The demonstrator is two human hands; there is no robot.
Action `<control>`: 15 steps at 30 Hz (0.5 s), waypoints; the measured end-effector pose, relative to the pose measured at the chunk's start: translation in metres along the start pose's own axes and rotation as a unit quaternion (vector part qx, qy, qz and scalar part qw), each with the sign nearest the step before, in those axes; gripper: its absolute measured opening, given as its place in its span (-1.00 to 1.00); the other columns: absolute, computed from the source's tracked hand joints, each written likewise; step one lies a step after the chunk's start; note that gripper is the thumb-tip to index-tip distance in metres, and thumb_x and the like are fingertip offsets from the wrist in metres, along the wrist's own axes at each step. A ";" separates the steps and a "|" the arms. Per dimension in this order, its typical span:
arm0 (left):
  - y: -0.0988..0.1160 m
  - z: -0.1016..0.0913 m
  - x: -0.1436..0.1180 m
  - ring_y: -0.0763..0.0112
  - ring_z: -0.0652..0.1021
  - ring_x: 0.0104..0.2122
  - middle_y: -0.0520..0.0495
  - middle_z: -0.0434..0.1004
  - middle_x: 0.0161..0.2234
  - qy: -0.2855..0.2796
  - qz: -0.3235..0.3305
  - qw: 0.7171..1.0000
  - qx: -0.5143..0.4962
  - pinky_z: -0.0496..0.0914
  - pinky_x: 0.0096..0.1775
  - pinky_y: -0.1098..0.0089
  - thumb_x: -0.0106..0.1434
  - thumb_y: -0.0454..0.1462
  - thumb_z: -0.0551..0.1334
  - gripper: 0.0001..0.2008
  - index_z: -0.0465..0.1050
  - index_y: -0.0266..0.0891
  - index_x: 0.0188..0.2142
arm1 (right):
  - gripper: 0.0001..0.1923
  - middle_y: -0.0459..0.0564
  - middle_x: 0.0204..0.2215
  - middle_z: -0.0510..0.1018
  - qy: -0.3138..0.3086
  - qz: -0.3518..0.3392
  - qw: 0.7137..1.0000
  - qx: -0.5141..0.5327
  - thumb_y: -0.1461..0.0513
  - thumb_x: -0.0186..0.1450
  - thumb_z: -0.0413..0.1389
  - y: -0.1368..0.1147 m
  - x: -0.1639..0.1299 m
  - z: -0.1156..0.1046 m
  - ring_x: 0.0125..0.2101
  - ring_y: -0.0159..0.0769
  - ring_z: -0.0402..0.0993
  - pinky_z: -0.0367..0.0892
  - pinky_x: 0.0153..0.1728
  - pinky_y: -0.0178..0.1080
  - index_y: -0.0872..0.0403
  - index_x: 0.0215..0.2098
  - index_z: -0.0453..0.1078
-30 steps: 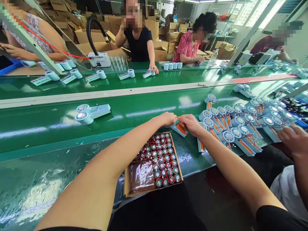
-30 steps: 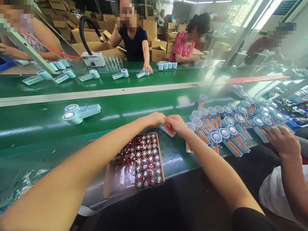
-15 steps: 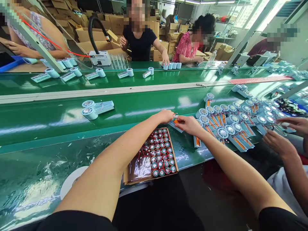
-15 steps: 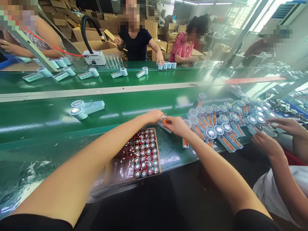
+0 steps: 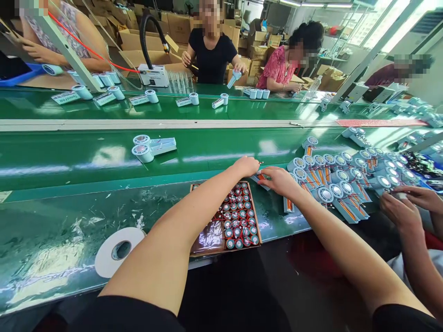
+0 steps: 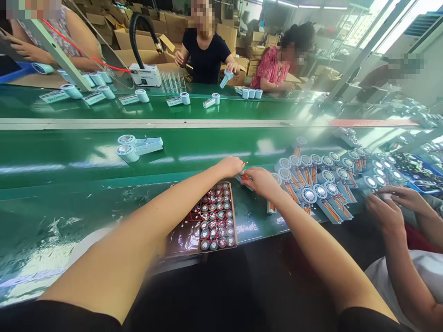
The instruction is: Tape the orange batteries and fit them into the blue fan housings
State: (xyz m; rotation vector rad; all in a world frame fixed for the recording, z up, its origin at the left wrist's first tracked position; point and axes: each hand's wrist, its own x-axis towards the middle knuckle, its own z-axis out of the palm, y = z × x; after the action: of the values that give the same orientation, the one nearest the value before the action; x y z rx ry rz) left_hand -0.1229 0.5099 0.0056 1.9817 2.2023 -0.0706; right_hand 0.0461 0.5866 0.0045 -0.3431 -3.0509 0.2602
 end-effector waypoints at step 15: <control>0.004 -0.057 -0.093 0.20 0.40 0.28 -0.23 0.38 0.31 0.049 -0.047 0.991 -0.118 0.31 0.28 0.14 0.53 -0.15 0.04 -0.57 0.30 -0.22 0.30 | -0.86 0.07 -0.15 0.62 -0.077 -0.063 0.993 -0.060 0.23 0.43 0.18 -0.005 0.009 0.004 -0.11 -0.19 0.54 0.39 -0.02 -0.20 0.11 -0.26 0.54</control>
State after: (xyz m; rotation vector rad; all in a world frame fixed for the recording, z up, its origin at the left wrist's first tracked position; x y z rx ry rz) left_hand -0.1156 0.4281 0.0769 1.7904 2.2427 0.2673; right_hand 0.0355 0.5829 0.0015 -0.1419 -3.2329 0.1006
